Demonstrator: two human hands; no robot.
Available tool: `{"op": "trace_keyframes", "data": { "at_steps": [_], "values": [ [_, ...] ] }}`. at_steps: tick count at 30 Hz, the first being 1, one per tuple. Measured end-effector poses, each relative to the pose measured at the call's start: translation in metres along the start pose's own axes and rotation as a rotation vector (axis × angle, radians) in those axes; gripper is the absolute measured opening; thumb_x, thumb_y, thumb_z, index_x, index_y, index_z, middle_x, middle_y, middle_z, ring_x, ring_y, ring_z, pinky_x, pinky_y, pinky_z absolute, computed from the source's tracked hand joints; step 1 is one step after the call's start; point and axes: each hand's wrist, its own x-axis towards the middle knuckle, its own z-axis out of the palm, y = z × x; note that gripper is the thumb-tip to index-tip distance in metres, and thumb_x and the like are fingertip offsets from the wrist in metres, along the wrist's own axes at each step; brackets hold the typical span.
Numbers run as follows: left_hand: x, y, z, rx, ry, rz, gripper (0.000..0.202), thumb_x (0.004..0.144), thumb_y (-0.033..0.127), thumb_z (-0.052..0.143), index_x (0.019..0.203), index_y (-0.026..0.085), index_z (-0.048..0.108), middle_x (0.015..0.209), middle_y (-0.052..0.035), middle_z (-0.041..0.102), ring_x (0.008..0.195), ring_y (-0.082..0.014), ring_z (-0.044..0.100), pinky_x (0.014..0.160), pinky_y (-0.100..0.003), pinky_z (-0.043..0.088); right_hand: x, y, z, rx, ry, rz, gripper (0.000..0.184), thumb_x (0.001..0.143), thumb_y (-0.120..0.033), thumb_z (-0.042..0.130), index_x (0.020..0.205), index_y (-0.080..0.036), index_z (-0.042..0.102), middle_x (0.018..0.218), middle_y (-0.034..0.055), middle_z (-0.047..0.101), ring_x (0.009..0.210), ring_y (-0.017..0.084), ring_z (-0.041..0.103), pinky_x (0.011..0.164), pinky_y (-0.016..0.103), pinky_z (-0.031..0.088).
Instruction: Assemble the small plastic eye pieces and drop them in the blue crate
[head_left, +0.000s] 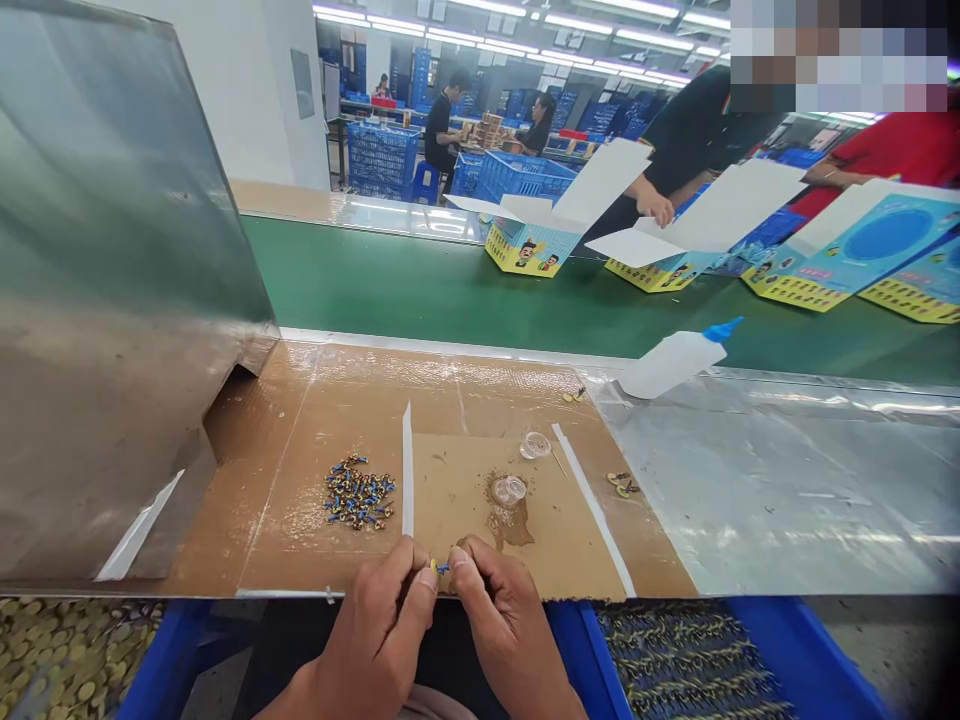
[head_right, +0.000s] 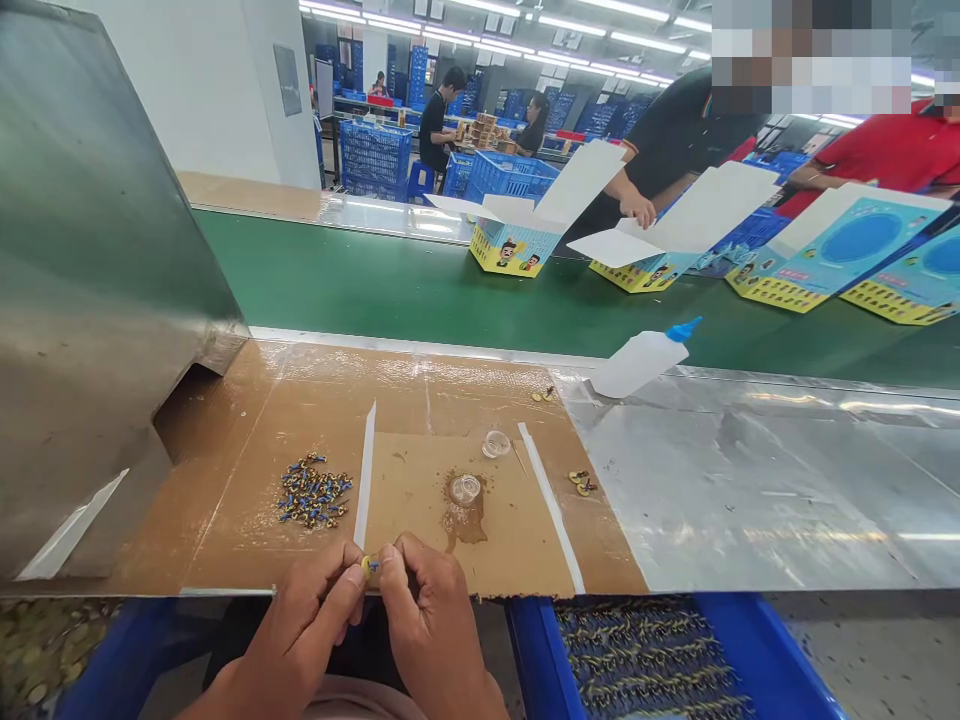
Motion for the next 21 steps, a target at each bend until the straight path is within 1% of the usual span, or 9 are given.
{"op": "trace_keyframes", "data": {
  "at_steps": [3,7,10,12,13,15,17,19,21],
  "values": [
    [0.002,-0.005,0.003,0.076,0.026,0.053,0.034,0.11,0.033,0.037,0.08,0.024,0.049,0.069,0.0018,0.054,0.065,-0.0166,0.052,0.066,-0.03,0.037,-0.001,0.0,0.0,-0.021,-0.001,-0.021,0.044,0.108,-0.041,0.039,0.07,-0.026,0.025,0.065,-0.006,0.029,0.059,0.014,0.031,0.057,0.031,0.025],
    [0.004,-0.003,0.004,0.11,0.059,0.026,0.032,0.108,0.033,0.037,0.08,0.024,0.049,0.069,0.0017,0.054,0.064,-0.0165,0.049,0.065,-0.031,0.035,-0.003,-0.001,-0.001,0.022,-0.029,-0.027,0.047,0.11,-0.047,0.04,0.07,-0.025,0.027,0.066,-0.0059,0.029,0.06,0.014,0.029,0.058,0.031,0.025],
    [0.008,0.002,-0.001,0.006,0.035,-0.092,0.039,0.107,0.043,0.038,0.075,0.024,0.048,0.065,0.0025,0.051,0.06,-0.0156,0.047,0.062,-0.03,0.035,-0.003,0.0,-0.006,0.115,-0.03,-0.025,0.052,0.111,-0.056,0.035,0.069,-0.025,0.034,0.065,-0.0053,0.032,0.06,0.015,0.031,0.058,0.031,0.026],
    [0.011,0.005,-0.004,-0.157,-0.032,-0.218,0.043,0.105,0.049,0.039,0.072,0.023,0.048,0.062,0.0033,0.05,0.054,-0.013,0.045,0.057,-0.027,0.035,-0.003,0.003,-0.012,0.186,-0.018,0.024,0.055,0.111,-0.06,0.035,0.071,-0.023,0.045,0.063,-0.0051,0.036,0.059,0.015,0.034,0.058,0.031,0.026],
    [0.013,0.006,-0.005,-0.249,-0.06,-0.284,0.043,0.103,0.051,0.041,0.071,0.023,0.048,0.06,0.0039,0.05,0.05,-0.0113,0.042,0.053,-0.025,0.033,-0.002,0.004,-0.015,0.223,-0.029,0.068,0.055,0.11,-0.061,0.038,0.073,-0.022,0.051,0.063,-0.0051,0.038,0.06,0.015,0.034,0.058,0.031,0.025],
    [0.016,0.007,-0.005,-0.413,-0.098,-0.398,0.041,0.097,0.053,0.047,0.071,0.022,0.048,0.056,0.0053,0.049,0.044,-0.0084,0.036,0.045,-0.022,0.024,-0.001,0.009,-0.018,0.31,-0.109,0.166,0.053,0.105,-0.065,0.049,0.077,-0.021,0.058,0.063,-0.0047,0.041,0.061,0.014,0.034,0.057,0.03,0.023],
    [0.02,0.006,-0.004,-0.507,-0.101,-0.464,0.038,0.092,0.053,0.051,0.07,0.022,0.048,0.051,0.0064,0.047,0.04,-0.007,0.03,0.041,-0.021,0.017,0.001,0.014,-0.018,0.426,-0.22,0.24,0.054,0.1,-0.068,0.057,0.074,-0.02,0.056,0.064,-0.005,0.041,0.06,0.013,0.03,0.055,0.029,0.02],
    [0.022,0.004,-0.002,-0.545,-0.094,-0.489,0.036,0.09,0.052,0.053,0.07,0.022,0.049,0.049,0.0068,0.047,0.039,-0.0063,0.028,0.04,-0.02,0.015,0.003,0.02,-0.015,0.551,-0.307,0.289,0.056,0.097,-0.068,0.062,0.071,-0.02,0.053,0.063,-0.0056,0.041,0.057,0.011,0.025,0.054,0.028,0.015],
    [0.023,0.001,-0.001,-0.528,-0.11,-0.478,0.036,0.089,0.052,0.055,0.071,0.021,0.051,0.049,0.0063,0.048,0.039,-0.0062,0.03,0.04,-0.019,0.017,0.006,0.024,-0.011,0.652,-0.355,0.327,0.055,0.095,-0.069,0.066,0.072,-0.019,0.053,0.061,-0.0069,0.042,0.054,0.009,0.02,0.052,0.028,0.011]
  ]
}}
